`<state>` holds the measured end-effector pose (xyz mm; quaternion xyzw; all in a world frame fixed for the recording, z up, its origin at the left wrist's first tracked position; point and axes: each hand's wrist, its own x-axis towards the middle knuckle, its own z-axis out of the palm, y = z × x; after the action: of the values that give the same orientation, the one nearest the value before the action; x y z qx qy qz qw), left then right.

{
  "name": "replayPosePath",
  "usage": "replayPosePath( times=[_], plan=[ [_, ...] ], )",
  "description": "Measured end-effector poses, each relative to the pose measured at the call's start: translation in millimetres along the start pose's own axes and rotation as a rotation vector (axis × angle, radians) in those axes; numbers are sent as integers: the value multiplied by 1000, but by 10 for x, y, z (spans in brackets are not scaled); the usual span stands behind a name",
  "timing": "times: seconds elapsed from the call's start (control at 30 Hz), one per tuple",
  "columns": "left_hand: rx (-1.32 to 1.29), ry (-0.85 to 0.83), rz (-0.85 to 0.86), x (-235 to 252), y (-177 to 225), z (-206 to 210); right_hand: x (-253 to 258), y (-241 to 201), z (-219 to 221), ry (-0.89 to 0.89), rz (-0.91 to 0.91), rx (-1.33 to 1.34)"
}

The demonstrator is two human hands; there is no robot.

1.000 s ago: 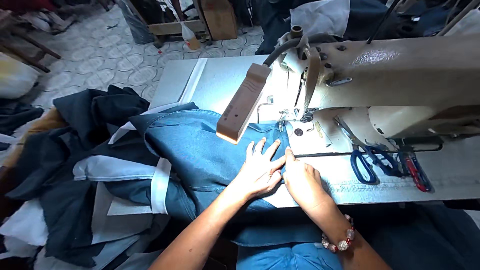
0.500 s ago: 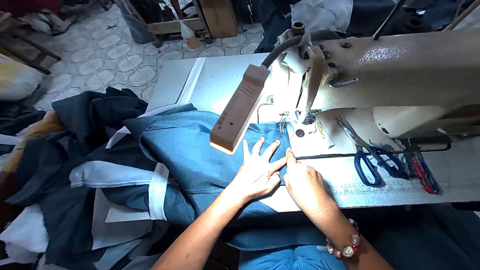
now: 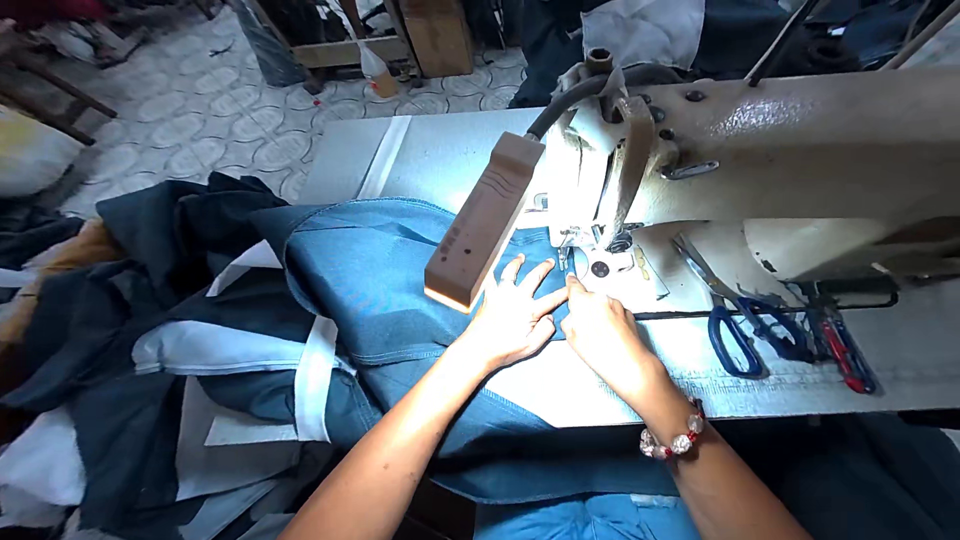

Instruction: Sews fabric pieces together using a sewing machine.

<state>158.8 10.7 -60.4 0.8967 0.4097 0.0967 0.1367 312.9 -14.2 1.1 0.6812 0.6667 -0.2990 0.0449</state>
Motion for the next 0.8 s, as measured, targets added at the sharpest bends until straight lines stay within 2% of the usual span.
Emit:
replayPosePath(
  times=[0.07,0.23,0.37,0.4,0.5,0.6,0.7,0.8],
  plan=[
    [-12,19,21,32,-36,-9,41,7,-15,2,-2,39],
    [-34,50,44,86,-84,2,124,185,79,161,-140,174],
    [-10,-22,-29,-62,-39,-53,85,507,298,504,-354,283],
    [30,14,-29,-177,-9,-78,39,594,335,563,-369,258],
    [171,216,-72,-643,2,-165,-103,800,445,584,-351,127],
    [330,358,-191,-1061,-247,-265,-76,743,557,733,-332,66],
    [292,439,-245,-1249,-495,-256,76,580,608,804,-342,210],
    [224,385,-263,-1264,-464,-246,154,434,593,746,-399,383]
  ],
)
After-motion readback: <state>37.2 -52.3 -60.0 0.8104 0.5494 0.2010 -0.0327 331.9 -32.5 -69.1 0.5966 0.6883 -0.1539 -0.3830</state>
